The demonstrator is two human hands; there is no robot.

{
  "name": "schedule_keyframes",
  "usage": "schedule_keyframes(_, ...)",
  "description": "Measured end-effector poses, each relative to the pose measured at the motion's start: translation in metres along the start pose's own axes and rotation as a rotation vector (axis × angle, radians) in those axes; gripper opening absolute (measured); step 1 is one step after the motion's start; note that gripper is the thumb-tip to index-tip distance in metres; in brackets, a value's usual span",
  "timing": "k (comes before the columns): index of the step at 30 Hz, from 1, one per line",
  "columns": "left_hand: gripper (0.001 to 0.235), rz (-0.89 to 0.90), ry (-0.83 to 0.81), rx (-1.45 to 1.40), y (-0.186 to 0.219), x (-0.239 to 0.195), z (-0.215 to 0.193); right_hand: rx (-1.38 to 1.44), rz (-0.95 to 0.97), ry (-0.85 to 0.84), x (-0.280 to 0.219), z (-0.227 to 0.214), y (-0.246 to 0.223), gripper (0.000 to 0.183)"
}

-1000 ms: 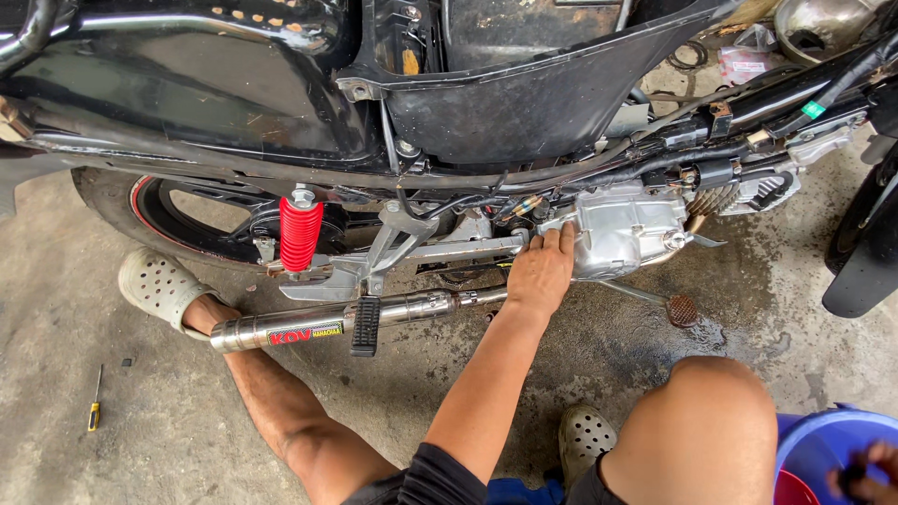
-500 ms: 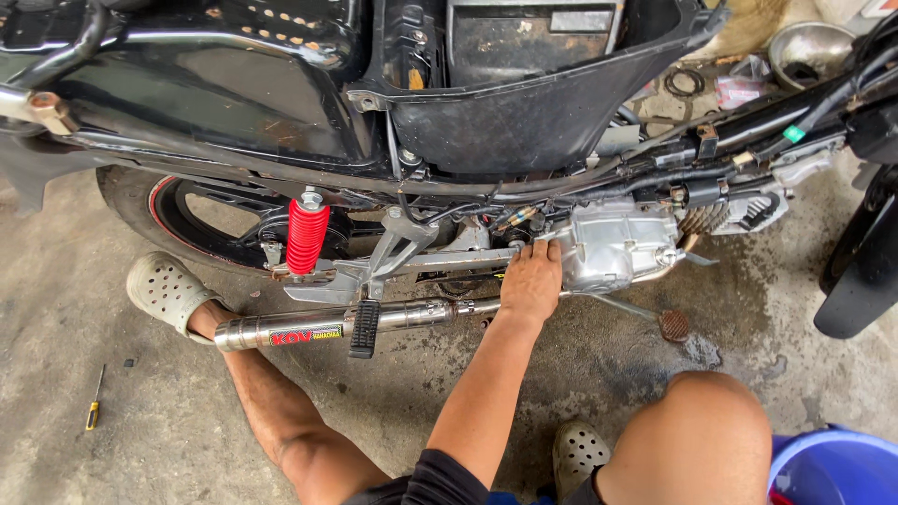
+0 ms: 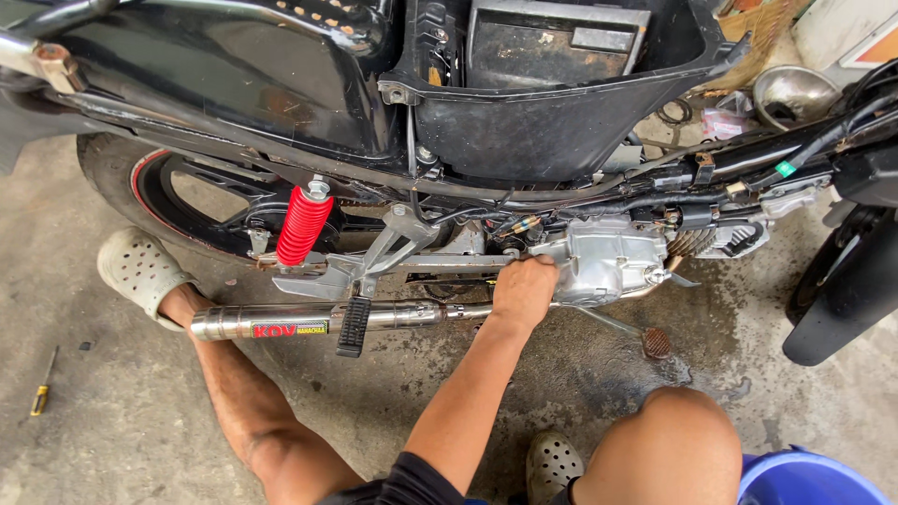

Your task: The person is working on the lower engine and exhaust area of a motorcycle, using a wrench to tighten bolts on the exhaust pipe. The person briefly reaches up to the seat area to handle a remote control before returning to the engine work.

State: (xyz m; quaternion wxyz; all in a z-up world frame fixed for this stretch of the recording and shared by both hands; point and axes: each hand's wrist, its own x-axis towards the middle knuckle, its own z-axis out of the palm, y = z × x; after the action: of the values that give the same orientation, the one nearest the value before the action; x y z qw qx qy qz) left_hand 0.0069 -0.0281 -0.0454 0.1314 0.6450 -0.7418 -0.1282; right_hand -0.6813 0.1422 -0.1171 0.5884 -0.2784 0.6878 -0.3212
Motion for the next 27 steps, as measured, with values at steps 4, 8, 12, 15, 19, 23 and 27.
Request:
schedule_keyframes(4,0.015,0.192,-0.101,-0.05,0.027,-0.015,-0.072,0.037,0.043,0.001,-0.01,0.108,-0.035,0.039)
schedule_keyframes(8,0.044,0.146,-0.305,0.05,0.039,-0.018,-0.1,-0.028,0.004,-0.032,-0.16,0.353,-0.274,0.04)
schedule_keyframes(12,0.05,0.089,-0.452,0.068,0.03,-0.019,-0.072,-0.069,-0.043,-0.196,-0.137,0.463,-0.332,0.046)
schedule_keyframes(15,0.029,0.106,-0.197,0.064,0.002,-0.009,0.007,-0.306,-0.285,-0.341,-0.066,0.501,-0.311,0.04)
schedule_keyframes(19,0.03,0.069,-0.166,0.038,-0.004,-0.002,0.015,-1.268,-1.014,-0.088,-0.001,0.524,-0.274,0.025)
schedule_keyframes(23,0.026,0.036,-0.16,0.035,0.005,0.001,0.002,-1.396,-1.233,-0.164,0.012,0.535,-0.263,0.023)
schedule_keyframes(27,0.028,0.037,-0.159,0.018,0.009,0.003,0.0,-1.803,-1.359,0.018,0.009,0.546,-0.268,0.011)
